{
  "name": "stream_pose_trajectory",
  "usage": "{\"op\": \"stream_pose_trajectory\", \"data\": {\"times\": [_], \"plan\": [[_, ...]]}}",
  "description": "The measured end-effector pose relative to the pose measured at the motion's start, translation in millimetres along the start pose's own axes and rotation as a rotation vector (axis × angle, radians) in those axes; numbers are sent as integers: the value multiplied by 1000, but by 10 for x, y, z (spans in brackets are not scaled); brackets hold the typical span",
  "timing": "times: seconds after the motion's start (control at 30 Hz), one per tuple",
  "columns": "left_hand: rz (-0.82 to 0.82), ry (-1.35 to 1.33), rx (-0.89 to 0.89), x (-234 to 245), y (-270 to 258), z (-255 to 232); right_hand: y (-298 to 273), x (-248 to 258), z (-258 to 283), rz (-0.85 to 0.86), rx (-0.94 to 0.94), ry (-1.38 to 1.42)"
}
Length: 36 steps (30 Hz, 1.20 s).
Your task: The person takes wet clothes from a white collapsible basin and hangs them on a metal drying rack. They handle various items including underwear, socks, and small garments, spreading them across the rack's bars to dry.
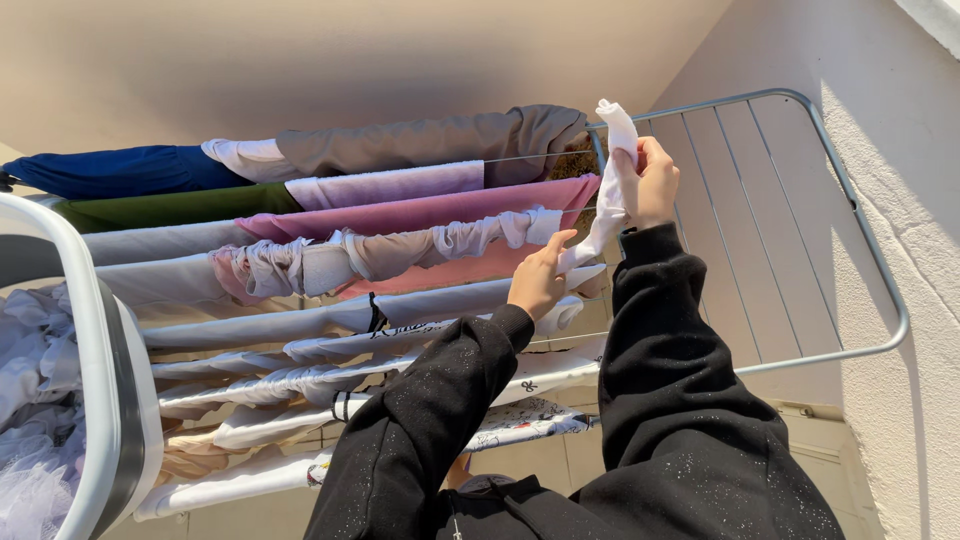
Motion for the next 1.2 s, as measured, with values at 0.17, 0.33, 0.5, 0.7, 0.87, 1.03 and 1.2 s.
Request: {"op": "stream_pose_trajectory", "data": {"times": [0.17,0.33,0.5,0.7,0.87,1.03,1.2], "plan": [[88,319,102,-405,37,197,370,-197,-783,-19,-96,-432],[36,345,83,-297,-280,227,237,-398,-1097,96,-291,-89],[-24,281,-52,-3,-361,176,129,-528,-962,10,-168,33],[23,129,-85,516,-740,23,-314,-758,-1469,355,232,-401],[87,71,-97,866,-1066,-52,-328,-870,-1719,597,295,-583],[165,-67,-11,1280,-1504,-92,-2,-1003,-1845,736,-310,-689],[134,81,-44,2030,-1971,-205,112,-1147,-1514,755,-308,-906]]}}
Point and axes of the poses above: each hand's wrist, its own y-axis towards the middle knuckle, its own x-axis out of the back of the hand, z = x × y, the point moved 5 cm from there along y, towards the middle knuckle, and after that the axes turned 9 degrees about y, right-handed, at the moved point
